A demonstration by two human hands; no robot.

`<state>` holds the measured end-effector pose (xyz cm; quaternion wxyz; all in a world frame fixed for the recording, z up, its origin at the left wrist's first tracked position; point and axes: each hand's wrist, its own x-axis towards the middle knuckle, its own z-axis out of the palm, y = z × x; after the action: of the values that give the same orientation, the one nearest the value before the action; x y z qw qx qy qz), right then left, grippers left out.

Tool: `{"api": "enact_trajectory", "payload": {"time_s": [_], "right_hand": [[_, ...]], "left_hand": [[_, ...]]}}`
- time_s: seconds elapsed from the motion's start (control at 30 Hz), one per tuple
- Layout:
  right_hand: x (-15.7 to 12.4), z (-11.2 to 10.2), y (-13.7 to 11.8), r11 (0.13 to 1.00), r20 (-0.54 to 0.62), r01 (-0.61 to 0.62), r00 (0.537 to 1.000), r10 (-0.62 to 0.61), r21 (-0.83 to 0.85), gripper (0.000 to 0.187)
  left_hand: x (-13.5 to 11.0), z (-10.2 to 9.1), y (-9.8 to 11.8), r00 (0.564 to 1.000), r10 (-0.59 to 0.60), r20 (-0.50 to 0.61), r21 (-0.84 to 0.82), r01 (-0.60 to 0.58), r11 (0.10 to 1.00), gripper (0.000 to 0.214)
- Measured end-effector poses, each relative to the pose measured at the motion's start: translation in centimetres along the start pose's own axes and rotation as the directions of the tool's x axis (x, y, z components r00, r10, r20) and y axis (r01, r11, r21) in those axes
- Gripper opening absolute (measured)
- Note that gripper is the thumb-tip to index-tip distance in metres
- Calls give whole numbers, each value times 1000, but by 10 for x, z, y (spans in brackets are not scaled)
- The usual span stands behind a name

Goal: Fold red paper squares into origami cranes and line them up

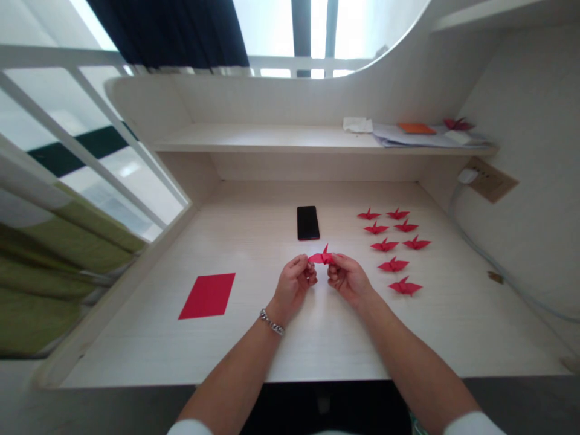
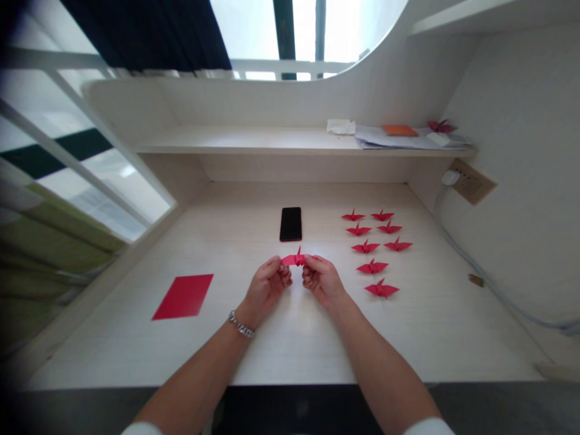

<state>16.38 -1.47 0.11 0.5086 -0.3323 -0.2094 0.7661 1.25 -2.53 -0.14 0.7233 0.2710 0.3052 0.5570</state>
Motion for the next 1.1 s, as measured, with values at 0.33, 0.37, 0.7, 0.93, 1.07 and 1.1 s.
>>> {"api": "enact_trajectory", "payload": {"time_s": [0.33,0.37,0.7,0.93,1.07,1.1], "right_hand": [[3,-4,-1,999,-17,34,999,-34,-28,21],[3,-4,-1,999,-17,37,999,-38,-32,21],[3,-3,-3,997,-43,54,997,-56,-52,21],[2,-2,-3,996,-50,58,997,-62,-72,22],[0,0,-4,991,-47,66,996,-72,-120,25],[0,0,-3,988,-39,65,997,-71,-137,25]], "left_hand": [[0,0,0,997,70,-24,101,-68,993,26],[0,0,-1,996,84,-23,119,-80,990,27],[2,1,-3,988,130,-87,175,-113,978,33],[1,3,-1,988,116,-104,163,-98,982,38],[0,3,-1,989,116,-96,200,-95,975,41],[0,3,-1,990,110,-84,221,-89,971,40]]}}
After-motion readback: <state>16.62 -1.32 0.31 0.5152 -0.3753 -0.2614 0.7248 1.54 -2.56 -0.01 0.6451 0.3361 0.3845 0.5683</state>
